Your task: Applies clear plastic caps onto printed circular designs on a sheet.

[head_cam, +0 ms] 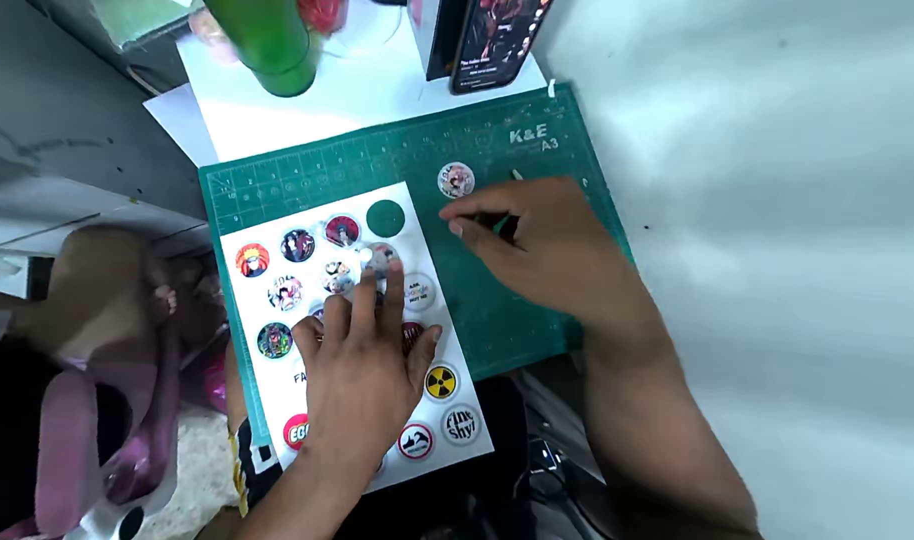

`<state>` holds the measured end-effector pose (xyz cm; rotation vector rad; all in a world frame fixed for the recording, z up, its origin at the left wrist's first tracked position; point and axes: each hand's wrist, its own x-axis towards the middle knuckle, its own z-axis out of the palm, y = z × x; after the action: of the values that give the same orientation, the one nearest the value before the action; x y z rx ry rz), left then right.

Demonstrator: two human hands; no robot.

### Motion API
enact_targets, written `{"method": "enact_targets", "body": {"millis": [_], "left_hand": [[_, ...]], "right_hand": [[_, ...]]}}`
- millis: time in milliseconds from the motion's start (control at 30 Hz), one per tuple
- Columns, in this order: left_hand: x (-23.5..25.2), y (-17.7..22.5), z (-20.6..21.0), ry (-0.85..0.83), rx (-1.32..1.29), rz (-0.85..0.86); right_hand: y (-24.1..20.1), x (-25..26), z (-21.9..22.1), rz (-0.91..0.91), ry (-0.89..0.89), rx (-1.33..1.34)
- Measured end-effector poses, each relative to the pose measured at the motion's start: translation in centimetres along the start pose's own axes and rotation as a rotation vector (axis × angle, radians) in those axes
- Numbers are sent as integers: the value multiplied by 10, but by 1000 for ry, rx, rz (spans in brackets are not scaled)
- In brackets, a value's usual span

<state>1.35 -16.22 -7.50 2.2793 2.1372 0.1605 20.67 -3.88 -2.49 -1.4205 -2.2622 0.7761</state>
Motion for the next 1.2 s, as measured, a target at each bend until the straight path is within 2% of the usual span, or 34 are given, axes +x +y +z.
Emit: {"method": "enact_targets", "body": {"millis": [300,500,667,833,1067,1200], "left_hand": [[0,3,-2,22,2,-9],[0,-2,-7,-13,-82,-28],[-1,-2,-5,-8,-106,-20],[-2,0,-2,-17,-121,-21],[-4,4,3,25,-119,-16],[-4,5,5,55,-123,-19]], "right_hand": [[9,7,1,-27,-13,-6],[-11,14,4,-27,-68,-57],[-33,28,4,-95,-98,-39],[-53,64,21,-150,-179,-104],[-77,92,49,-67,-429,-254],[-81,93,51,-64,-439,-290]]}}
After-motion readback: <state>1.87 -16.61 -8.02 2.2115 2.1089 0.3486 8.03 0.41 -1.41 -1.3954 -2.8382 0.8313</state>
